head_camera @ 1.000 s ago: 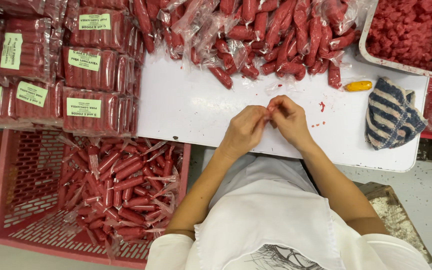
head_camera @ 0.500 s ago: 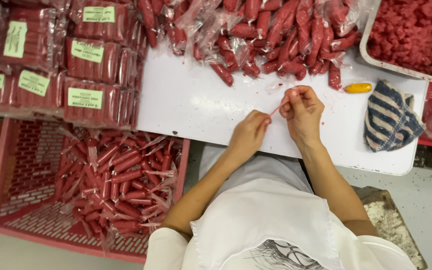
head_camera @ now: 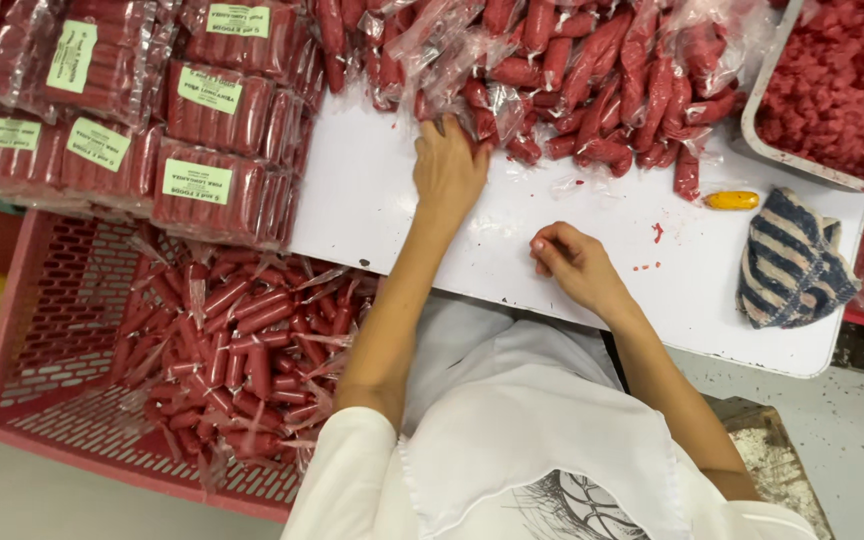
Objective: The person ties links of raw sausage casing by hand and places the finished links into a red basket. The person also handles loose ground meat from a metal tray and places it into the basket. Packaged sausages are visible on the table.
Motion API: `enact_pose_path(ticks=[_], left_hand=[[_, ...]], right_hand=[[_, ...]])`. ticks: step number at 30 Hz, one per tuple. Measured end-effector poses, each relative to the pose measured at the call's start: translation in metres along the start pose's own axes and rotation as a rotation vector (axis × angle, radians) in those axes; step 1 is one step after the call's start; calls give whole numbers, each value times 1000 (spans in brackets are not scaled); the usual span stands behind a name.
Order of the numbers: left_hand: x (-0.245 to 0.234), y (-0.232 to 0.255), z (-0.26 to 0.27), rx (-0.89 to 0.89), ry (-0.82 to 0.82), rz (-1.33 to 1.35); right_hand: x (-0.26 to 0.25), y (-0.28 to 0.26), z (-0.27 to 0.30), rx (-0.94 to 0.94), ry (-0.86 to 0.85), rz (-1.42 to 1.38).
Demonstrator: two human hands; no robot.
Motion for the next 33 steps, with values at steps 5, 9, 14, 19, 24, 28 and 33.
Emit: enact_pose_path(ticks=[5, 9, 14, 19, 24, 28, 33], left_hand=[[-16, 0, 24, 12, -218, 453], [-19, -15, 85, 104, -456, 1316], [-33, -6, 123, 225, -526, 1390], [-34, 21, 125, 347, -535, 803], [1, 79, 123, 422, -630, 814], [52, 98, 95, 346, -915, 1117], [76, 122, 53, 271, -1037, 1276]], right_hand=[[-8, -1, 12, -16, 38, 21], [10, -70, 8, -382, 69, 268], [9, -103, -16, -639, 58, 777], [-13, -104, -8, -658, 56, 954], [-60, -87, 21, -593, 130, 1026], [-99, -63, 47, -458, 203, 1116], [-99, -109, 57, -277, 135, 974]])
Point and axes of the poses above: each hand's wrist, its own z-axis away from the middle knuckle, its own x-axis out of the palm, y = z × x, the point moved 2 cm from there along -z, towards the middle knuckle, and after that the axes turned 13 degrees about -y, right-handed, at the moved point
